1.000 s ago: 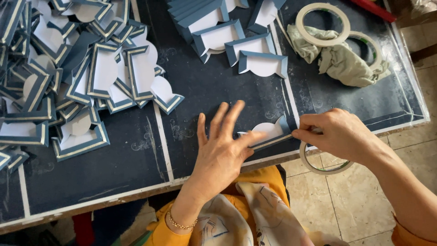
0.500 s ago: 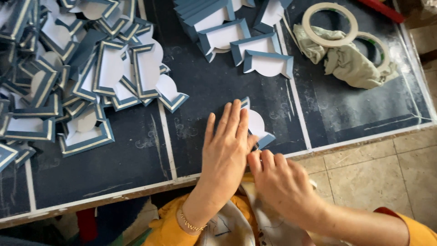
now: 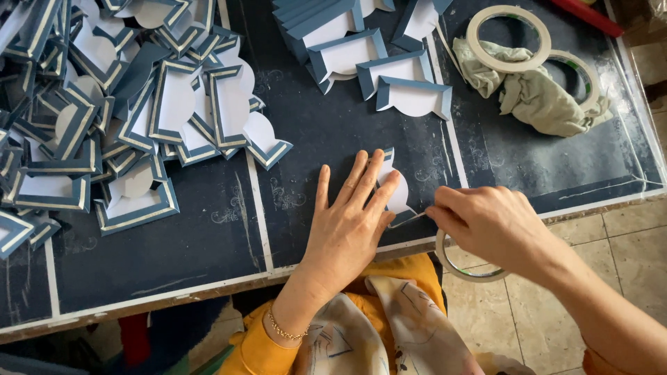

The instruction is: Applying double-sided tape to small decorative paper cutouts in a repetitive assembly process.

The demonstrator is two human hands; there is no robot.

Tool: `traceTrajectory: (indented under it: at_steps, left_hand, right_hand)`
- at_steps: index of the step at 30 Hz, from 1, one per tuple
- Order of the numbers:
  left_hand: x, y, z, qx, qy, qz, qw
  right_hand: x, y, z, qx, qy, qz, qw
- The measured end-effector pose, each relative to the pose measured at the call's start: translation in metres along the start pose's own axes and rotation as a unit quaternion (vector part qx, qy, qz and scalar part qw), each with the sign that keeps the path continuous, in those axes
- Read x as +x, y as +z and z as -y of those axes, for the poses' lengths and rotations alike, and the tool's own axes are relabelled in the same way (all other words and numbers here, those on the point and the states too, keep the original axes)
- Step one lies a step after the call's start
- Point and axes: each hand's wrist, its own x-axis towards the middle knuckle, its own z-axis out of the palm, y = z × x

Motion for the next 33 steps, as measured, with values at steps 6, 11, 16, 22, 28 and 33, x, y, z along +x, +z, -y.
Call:
traceTrajectory:
  at_steps: [6, 11, 16, 22, 28, 33]
  left_hand:
    - [0.001, -0.004, 0.003, -0.018, 0.004, 0.023, 1.0]
    - [0.001, -0.003, 0.0, -0.039, -0.015, 0.016, 0.999]
    - [0.014, -0.002, -0.018, -0.109, -0.097, 0.033, 0.989]
    - [0.02, 0.015, -0.025, -0.092, -0.108, 0.001, 0.99]
    - [0.019, 0.007, -0.016, -0.101, -0.105, 0.05, 0.988]
    - [0.013, -0.03, 0.038, 0.049, -0.106, -0.025, 0.993]
  right_hand:
    - [0.008, 0.001, -0.008, 0.036, -0.008, 0.014, 0.999]
    - [0.01, 0.002, -0.011, 0.05, -0.02, 0.012, 0.998]
    - [0.009, 0.002, -0.008, 0.042, -0.015, 0.006, 0.999]
    - [-0.008, 0.025, -0.001, -0.022, -0.01, -0.051, 0.998]
    - [-0.048, -0.013, 0.021, -0.065, -0.211, -0.318, 0.922]
    - [-0.009, 0.008, -0.041, 0.216, -0.086, -0.174, 0.957]
